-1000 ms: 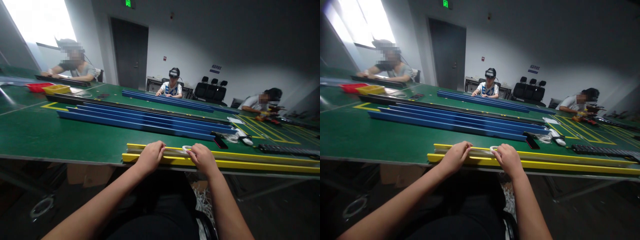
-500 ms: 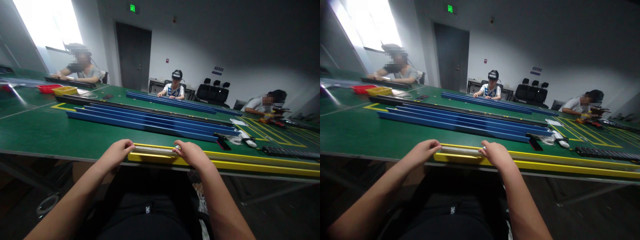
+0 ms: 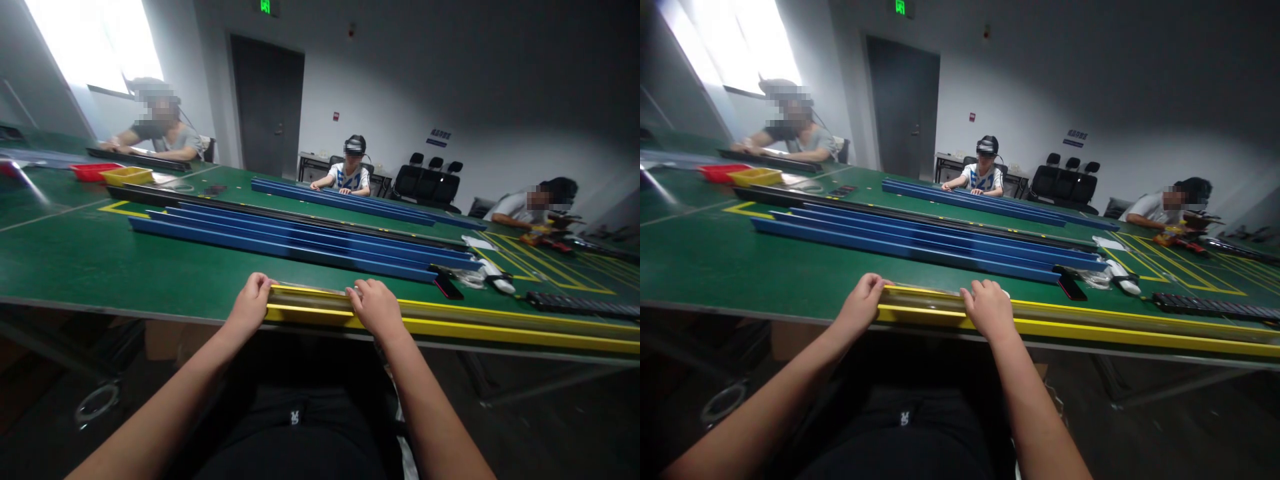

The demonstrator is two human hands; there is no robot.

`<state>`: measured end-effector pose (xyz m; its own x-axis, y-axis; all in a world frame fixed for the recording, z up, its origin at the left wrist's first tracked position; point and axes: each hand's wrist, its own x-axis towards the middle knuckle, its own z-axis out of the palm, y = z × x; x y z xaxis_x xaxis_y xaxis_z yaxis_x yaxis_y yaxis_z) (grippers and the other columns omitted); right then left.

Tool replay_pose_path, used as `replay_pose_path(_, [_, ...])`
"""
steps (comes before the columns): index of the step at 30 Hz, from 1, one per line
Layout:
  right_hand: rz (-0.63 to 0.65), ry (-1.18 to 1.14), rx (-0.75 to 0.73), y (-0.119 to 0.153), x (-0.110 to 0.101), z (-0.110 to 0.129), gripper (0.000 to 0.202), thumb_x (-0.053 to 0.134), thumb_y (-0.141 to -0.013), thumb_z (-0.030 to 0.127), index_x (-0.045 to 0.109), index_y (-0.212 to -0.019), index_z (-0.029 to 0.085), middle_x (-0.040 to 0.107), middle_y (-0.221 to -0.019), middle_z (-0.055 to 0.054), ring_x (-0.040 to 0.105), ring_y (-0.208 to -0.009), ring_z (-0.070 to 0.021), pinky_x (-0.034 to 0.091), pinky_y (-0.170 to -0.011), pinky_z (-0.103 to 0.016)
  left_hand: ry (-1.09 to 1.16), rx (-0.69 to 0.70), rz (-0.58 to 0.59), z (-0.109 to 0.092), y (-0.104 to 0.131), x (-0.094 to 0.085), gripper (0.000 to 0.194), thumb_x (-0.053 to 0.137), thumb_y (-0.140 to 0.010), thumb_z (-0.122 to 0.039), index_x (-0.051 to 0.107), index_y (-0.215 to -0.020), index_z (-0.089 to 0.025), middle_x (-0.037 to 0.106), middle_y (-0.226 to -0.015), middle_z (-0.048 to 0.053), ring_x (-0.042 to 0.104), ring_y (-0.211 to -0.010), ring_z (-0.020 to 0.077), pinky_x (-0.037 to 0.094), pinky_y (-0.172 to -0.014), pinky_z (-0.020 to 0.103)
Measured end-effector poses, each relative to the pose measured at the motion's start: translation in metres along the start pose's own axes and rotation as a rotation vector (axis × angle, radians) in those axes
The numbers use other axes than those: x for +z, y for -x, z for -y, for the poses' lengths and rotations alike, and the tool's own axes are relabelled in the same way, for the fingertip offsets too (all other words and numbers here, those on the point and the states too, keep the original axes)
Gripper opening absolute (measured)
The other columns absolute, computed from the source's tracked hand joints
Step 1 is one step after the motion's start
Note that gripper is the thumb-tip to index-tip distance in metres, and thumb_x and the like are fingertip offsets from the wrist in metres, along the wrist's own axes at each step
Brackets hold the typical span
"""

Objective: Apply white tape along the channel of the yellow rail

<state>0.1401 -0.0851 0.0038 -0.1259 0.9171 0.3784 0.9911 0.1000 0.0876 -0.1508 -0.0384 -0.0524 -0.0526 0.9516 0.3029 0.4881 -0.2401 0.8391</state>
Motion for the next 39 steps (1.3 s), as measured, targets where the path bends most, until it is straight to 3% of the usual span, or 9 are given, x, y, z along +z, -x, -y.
replay_pose_path(5, [-0.016,0.008,0.045,0.004,0.0,-0.003,0.049,0.027,-0.097,0.053,0.064,-0.091,0.021,0.068,-0.085,-0.01,0.058,-0.087,-0.022,0.034,-0.074,-0.03,-0.102,0.0,-0.047,-0.005,0.0,0.002,0.025,0.036,-0.092,-0.043,0.048,-0.087,-0.022,0.063,-0.088,0.003,0.059,-0.085,0.02,0.045,-0.078,0.031])
replay_pose_path(11, [-0.077,-0.002,0.047,0.007,0.002,-0.011,0.048,0.029,-0.096,0.053,0.064,-0.088,0.021,0.067,-0.079,-0.008,0.058,-0.079,-0.0197,0.032,-0.068,-0.028,-0.042,0.01,-0.053,-0.013,0.004,0.008,0.023,0.035,-0.093,-0.042,0.046,-0.089,-0.022,0.064,-0.091,0.003,0.059,-0.088,0.0198,0.045,-0.081,0.032])
replay_pose_path(19, [-0.074,-0.028,0.086,0.028,0.005,-0.089,0.044,0.032,-0.097,0.049,0.067,-0.095,0.022,0.068,-0.086,-0.007,0.059,-0.086,-0.0192,0.034,-0.071,-0.027,0.018,0.117,0.039,-0.054,0.018,0.072,0.021,0.035,-0.094,-0.036,0.048,-0.088,-0.021,0.058,-0.084,0.001,0.057,-0.081,0.0167,0.045,-0.075,0.029])
replay_pose_path(22, [-0.025,-0.057,0.056,0.032,0.005,-0.109,0.042,0.035,-0.096,0.051,0.066,-0.103,0.024,0.069,-0.093,-0.007,0.06,-0.092,-0.0196,0.036,-0.074,-0.027,0.066,0.121,0.062,-0.059,0.019,0.086,0.023,0.038,-0.093,-0.038,0.051,-0.087,-0.02,0.06,-0.083,0.002,0.057,-0.08,0.0166,0.046,-0.075,0.03])
replay_pose_path(25, [0.021,-0.09,0.002,0.033,0.0,-0.117,0.04,0.041,-0.093,0.052,0.064,-0.112,0.025,0.07,-0.1,-0.007,0.06,-0.094,-0.0199,0.039,-0.076,-0.027,0.078,0.165,0.096,-0.056,0.017,0.078,0.025,0.042,-0.091,-0.04,0.056,-0.088,-0.019,0.064,-0.089,0.004,0.06,-0.088,0.0184,0.047,-0.082,0.032])
replay_pose_path(28, [0.05,-0.137,-0.017,0.035,-0.011,-0.119,0.039,0.046,-0.091,0.052,0.064,-0.113,0.026,0.071,-0.099,-0.006,0.062,-0.09,-0.0194,0.041,-0.074,-0.027,0.003,0.246,0.111,-0.05,0.011,0.056,0.025,0.048,-0.088,-0.041,0.061,-0.086,-0.019,0.065,-0.097,0.006,0.059,-0.098,0.0204,0.044,-0.091,0.034])
replay_pose_path(33, [0.149,-0.17,-0.055,0.031,-0.04,-0.117,0.038,0.042,-0.093,0.051,0.068,-0.107,0.028,0.071,-0.102,-0.004,0.064,-0.089,-0.0174,0.044,-0.073,-0.026,-0.115,0.115,0.216,-0.045,0.0,0.026,0.029,0.056,-0.082,-0.047,0.066,-0.082,-0.019,0.069,-0.088,0.005,0.062,-0.086,0.0204,0.046,-0.081,0.031])
replay_pose_path(39, [0.254,-0.075,-0.162,0.018,-0.055,-0.11,0.038,0.048,-0.089,0.055,0.069,-0.108,0.03,0.063,-0.114,-0.004,0.064,-0.085,-0.0147,0.045,-0.069,-0.023,-0.117,0.004,0.352,-0.034,0.002,0.029,0.031,0.057,-0.079,-0.048,0.069,-0.081,-0.019,0.071,-0.079,0.003,0.064,-0.073,0.0184,0.044,-0.066,0.027])
